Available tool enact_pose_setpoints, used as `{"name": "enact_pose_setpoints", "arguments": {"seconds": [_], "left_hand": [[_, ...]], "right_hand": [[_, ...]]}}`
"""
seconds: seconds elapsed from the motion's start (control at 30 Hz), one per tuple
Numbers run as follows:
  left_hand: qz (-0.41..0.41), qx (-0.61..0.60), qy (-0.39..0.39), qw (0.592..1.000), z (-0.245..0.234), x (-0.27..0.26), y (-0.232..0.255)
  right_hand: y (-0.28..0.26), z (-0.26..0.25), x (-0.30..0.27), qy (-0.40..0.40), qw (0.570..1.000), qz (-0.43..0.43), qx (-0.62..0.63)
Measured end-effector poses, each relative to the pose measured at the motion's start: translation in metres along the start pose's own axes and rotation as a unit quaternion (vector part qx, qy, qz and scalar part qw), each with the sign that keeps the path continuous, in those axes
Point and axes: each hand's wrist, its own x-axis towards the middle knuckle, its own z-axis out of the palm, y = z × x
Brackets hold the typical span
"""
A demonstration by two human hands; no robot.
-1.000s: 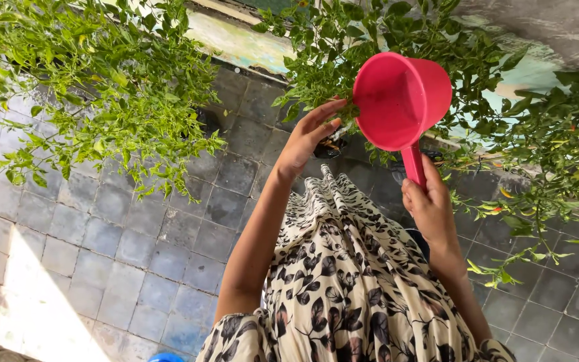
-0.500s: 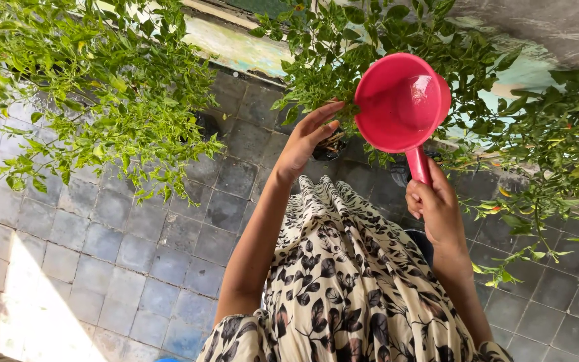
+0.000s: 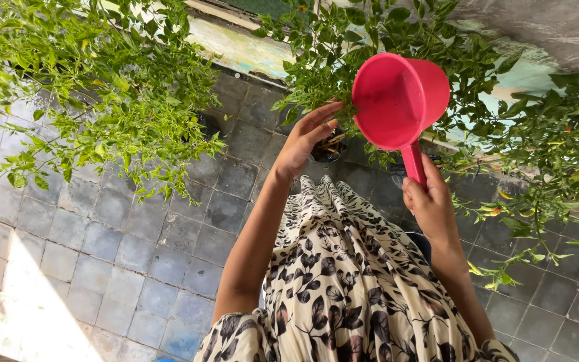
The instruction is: Picking chillies from potted plants and watering them using a dipper and a bucket.
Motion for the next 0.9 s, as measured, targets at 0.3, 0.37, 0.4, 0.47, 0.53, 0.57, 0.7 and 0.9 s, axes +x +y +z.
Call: {"name": "enact_pose_setpoints", "arguments": {"seconds": [0.3, 0.37, 0.4, 0.47, 0.53, 0.57, 0.7, 0.9], "left_hand": [[-0.005, 0.007, 0.016, 1.000, 0.000, -0.001, 0.008], [-0.005, 0.004, 0.020, 1.000, -0.001, 0.000, 0.005], [-0.007, 0.000, 0.024, 1.000, -0.001, 0.001, 0.003], [-0.005, 0.002, 0.021, 1.000, -0.001, 0.001, 0.004], [-0.004, 0.003, 0.020, 1.000, -0.001, 0.001, 0.006], [-0.016, -0.001, 0.024, 1.000, -0.001, 0.001, 0.007], [-0.015, 0.006, 0.025, 1.000, -0.002, -0.001, 0.007], [-0.023, -0.002, 0.033, 0.999, -0.005, -0.001, 0.008]], "right_hand": [[-0.004, 0.001, 0.007, -0.004, 1.000, 0.010, 0.026], [-0.008, -0.001, 0.007, -0.019, 0.998, 0.015, 0.060], [-0.011, -0.002, 0.008, -0.033, 0.995, 0.021, 0.094], [-0.013, -0.007, 0.008, -0.040, 0.992, 0.031, 0.118], [-0.015, -0.010, 0.007, -0.047, 0.988, 0.043, 0.142], [-0.016, -0.011, 0.006, -0.050, 0.985, 0.048, 0.159], [-0.017, -0.015, 0.001, -0.056, 0.980, 0.051, 0.186], [-0.011, -0.018, -0.008, -0.046, 0.991, 0.045, 0.114]]}}
